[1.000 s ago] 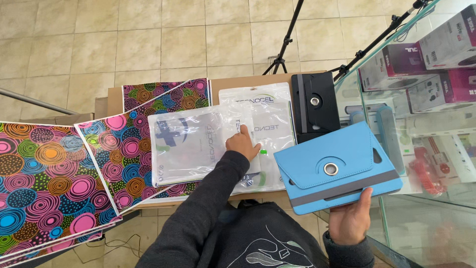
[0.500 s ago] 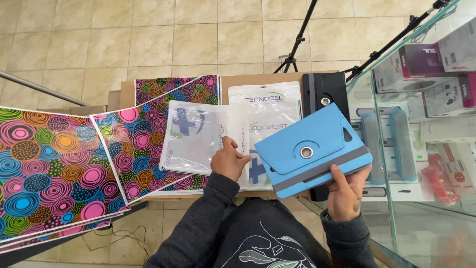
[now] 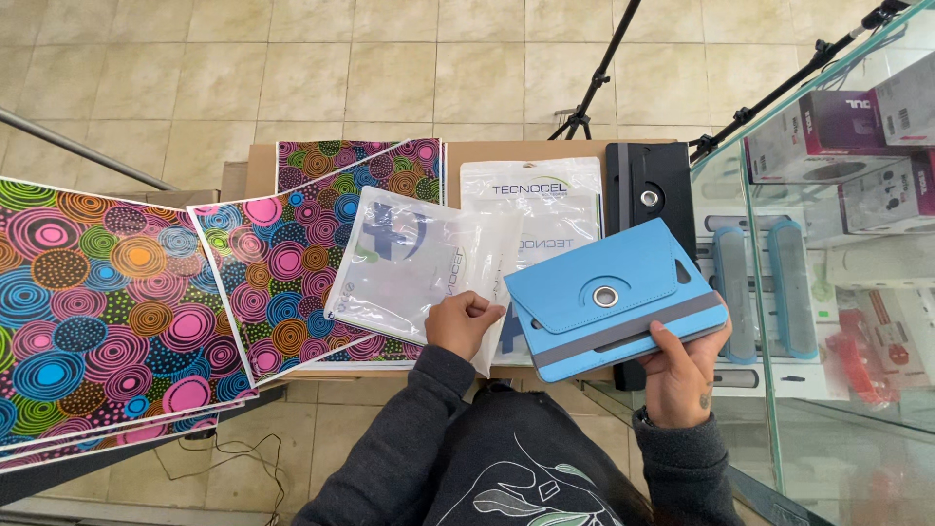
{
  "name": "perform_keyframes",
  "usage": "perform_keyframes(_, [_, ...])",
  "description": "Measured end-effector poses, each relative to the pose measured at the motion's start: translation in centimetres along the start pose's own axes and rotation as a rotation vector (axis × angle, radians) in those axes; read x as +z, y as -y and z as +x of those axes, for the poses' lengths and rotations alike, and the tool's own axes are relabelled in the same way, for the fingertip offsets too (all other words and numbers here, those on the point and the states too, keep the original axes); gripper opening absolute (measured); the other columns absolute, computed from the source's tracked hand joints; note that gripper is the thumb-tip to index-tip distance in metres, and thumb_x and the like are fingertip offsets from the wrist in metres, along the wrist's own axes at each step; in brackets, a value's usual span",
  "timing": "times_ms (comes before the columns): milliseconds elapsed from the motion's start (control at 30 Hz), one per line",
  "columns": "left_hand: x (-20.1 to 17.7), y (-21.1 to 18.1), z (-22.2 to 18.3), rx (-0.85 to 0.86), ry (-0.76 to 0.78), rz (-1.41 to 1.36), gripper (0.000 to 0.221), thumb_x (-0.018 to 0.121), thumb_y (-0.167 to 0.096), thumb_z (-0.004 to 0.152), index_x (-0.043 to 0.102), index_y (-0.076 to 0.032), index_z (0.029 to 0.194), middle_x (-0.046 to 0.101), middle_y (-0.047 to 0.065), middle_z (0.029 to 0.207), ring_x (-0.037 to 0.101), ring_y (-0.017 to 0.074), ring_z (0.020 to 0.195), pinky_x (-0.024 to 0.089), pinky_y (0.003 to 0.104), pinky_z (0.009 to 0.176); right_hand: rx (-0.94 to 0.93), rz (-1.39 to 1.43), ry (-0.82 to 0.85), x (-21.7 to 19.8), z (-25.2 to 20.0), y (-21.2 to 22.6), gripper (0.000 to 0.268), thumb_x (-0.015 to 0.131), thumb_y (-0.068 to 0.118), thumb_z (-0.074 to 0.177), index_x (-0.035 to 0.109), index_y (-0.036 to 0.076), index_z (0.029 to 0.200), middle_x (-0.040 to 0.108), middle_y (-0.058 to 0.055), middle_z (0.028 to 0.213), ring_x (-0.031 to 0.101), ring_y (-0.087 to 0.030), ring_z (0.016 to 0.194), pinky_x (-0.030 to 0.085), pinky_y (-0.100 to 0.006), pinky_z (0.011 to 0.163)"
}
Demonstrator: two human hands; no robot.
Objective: The person places tablet cases and screen protectors into colorful patterned gift bags, handling one item at a time and sliding them into the bags.
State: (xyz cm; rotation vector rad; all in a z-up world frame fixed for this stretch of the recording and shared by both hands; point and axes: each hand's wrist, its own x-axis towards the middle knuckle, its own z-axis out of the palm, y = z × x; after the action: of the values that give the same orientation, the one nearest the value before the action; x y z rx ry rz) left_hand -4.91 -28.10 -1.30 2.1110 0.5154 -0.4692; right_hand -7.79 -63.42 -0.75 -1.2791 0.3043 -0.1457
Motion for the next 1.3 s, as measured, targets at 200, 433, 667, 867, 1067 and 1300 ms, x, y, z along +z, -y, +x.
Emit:
perform_keyframes(200, [0.1,-0.1,-0.1,0.005,0.052,-0.099,0.039,0.108,-0.043,0.084,0.090,-0.013,0.100,0.087,0.006,0.089,0.085,0.0259,0.093,0.064,0.035,0.079,0.098,0.068,-0.061,-0.6,-1.2,-0.8,0.077,0.055,-0.002,0.116,0.024,0.039,0.173,0.041,-0.023,0.180,0.073,-0.053,0.122,0.074,-0.064,0.086])
perform_keyframes(433, [-1.3,-0.4,0.3,0.071,0.146,-0.075,0.050,0.115,-0.039,0.071,0.084,-0.006,0.093,0.084,0.013,0.085,0.084,0.0319,0.088,0.062,0.040,0.076,0.150,-0.049,-0.188,-2.9,-1.2,-1.7,0.075,0.062,0.000,0.114,0.025,0.036,0.168,0.035,-0.027,0.173,0.073,-0.051,0.115,0.073,-0.066,0.080])
perform_keyframes(667, [-3.2,-2.2,-1.3,0.149,0.143,-0.071,0.030,0.101,-0.040,0.093,0.091,-0.013,0.100,0.085,0.008,0.088,0.082,0.0237,0.085,0.062,0.036,0.076,0.167,-0.025,-0.202,-0.9,-2.0,0.6,0.051,0.056,0.030,0.125,0.024,0.033,0.165,0.042,-0.025,0.152,0.077,-0.045,0.093,0.075,-0.053,0.070])
perform_keyframes(867, [-2.9,-6.1,-5.6,0.566,0.030,0.088,0.029,0.078,-0.036,0.112,0.067,-0.022,0.089,0.070,-0.003,0.086,0.068,0.0202,0.075,0.050,0.042,0.066,0.149,-0.174,-0.251,7.1,-4.7,4.9,0.053,0.068,0.016,0.110,0.034,0.021,0.151,0.063,-0.016,0.121,0.068,-0.030,0.087,0.062,-0.043,0.065])
perform_keyframes(1067, [-5.0,-11.3,-10.9,0.713,-0.002,-0.253,0.029,0.075,-0.026,0.114,0.061,-0.015,0.091,0.062,-0.001,0.087,0.060,0.0187,0.076,0.050,0.037,0.073,-0.337,-0.804,0.045,11.3,-10.3,5.8,0.078,0.099,0.037,0.083,0.063,0.003,0.144,0.069,-0.012,0.126,0.075,-0.025,0.098,0.064,-0.039,0.089])
perform_keyframes(1300, [-10.3,-13.4,-16.2,0.785,-0.051,-0.345,0.035,0.068,-0.032,0.118,0.060,-0.013,0.090,0.056,0.000,0.078,0.053,0.0163,0.069,0.045,0.034,0.066,-0.607,-1.012,0.358,15.9,-10.2,14.0,0.047,0.077,0.050,0.098,0.081,0.019,0.134,0.079,0.010,0.104,0.062,-0.018,0.102,0.035,-0.043,0.101])
